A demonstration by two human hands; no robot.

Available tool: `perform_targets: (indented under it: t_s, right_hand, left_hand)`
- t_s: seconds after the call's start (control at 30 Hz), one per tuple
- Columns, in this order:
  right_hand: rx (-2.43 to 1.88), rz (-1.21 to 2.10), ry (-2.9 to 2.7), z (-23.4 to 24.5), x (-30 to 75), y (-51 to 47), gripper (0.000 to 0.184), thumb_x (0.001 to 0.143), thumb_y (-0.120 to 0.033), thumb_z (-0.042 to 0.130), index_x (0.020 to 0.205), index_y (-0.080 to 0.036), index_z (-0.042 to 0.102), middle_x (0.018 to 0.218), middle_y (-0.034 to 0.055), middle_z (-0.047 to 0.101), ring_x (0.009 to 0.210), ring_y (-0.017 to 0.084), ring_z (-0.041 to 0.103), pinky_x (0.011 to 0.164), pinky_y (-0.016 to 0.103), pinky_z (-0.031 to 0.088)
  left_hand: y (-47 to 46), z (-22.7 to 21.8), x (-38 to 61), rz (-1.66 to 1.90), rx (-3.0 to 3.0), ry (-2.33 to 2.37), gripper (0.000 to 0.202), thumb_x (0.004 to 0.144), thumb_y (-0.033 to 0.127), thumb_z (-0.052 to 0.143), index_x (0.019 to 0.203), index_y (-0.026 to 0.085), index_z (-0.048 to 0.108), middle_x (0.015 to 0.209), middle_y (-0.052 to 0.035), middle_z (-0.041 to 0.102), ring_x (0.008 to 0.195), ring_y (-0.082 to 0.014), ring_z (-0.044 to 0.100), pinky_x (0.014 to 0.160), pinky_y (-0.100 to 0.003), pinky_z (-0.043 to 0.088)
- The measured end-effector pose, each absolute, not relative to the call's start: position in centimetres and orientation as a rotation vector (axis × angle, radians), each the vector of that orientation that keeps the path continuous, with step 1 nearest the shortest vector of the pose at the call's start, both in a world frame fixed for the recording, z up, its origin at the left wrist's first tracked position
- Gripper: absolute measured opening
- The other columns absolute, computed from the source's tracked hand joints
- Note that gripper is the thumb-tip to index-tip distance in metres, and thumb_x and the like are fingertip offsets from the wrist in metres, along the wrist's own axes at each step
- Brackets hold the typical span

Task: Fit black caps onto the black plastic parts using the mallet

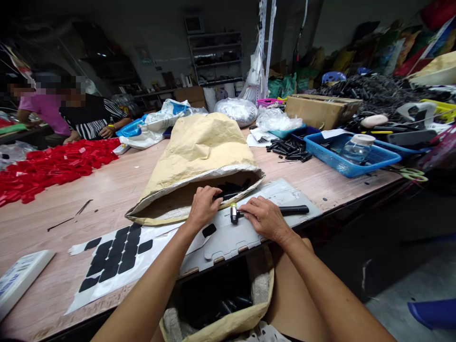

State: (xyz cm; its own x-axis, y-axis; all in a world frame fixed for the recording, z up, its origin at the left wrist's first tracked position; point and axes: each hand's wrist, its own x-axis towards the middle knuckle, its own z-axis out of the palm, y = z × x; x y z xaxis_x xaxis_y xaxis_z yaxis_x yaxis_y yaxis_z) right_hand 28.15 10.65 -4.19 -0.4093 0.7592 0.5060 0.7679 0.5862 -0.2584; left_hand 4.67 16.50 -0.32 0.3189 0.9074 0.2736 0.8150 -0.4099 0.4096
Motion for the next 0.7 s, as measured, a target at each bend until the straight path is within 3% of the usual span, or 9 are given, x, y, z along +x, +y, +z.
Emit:
perform_targets:
  t_s: [0.13,0.4,0.7]
  right_hand:
    - [-1.207,-0.003,-2.222,-4.2,28.1,10.6,0.022,0.098,-0.021,0.056,0.114,-0.025,0.071,0.098,0.0045,0.068,0.089,0.021,0.056,0.082,0.035,0.046]
    - [-1.205,0.013,-2.215,-4.2,28.2,10.6,0.022,0.097,-0.02,0.057,0.113,-0.025,0.071,0.1,0.0046,0.069,0.09,0.02,0.057,0.083,0.034,0.046]
    - [-1.188,-0.033,-2.204,-4.6,28.2,10.8,0.022,0.096,-0.02,0.058,0.112,-0.023,0.073,0.098,0.0054,0.07,0.089,0.021,0.059,0.079,0.035,0.048]
  left_hand:
    - [18.1,-1.1,5.9,0.541,2.466,1.611,0.019,0.088,0.025,0.069,0.106,0.024,0.067,0.11,-0.0078,0.064,0.108,-0.0305,0.05,0.091,-0.042,0.04]
    - [15.5,0.2,3.7,0.649,2.404,1.555,0.013,0.09,0.02,0.067,0.1,0.025,0.06,0.104,-0.0032,0.07,0.105,-0.0274,0.05,0.09,-0.043,0.036]
    - [10.2,-1.2,-1.2,0.729,2.197,1.383,0.014,0.086,0.021,0.072,0.1,0.025,0.068,0.097,-0.0015,0.07,0.098,-0.025,0.052,0.089,-0.038,0.039]
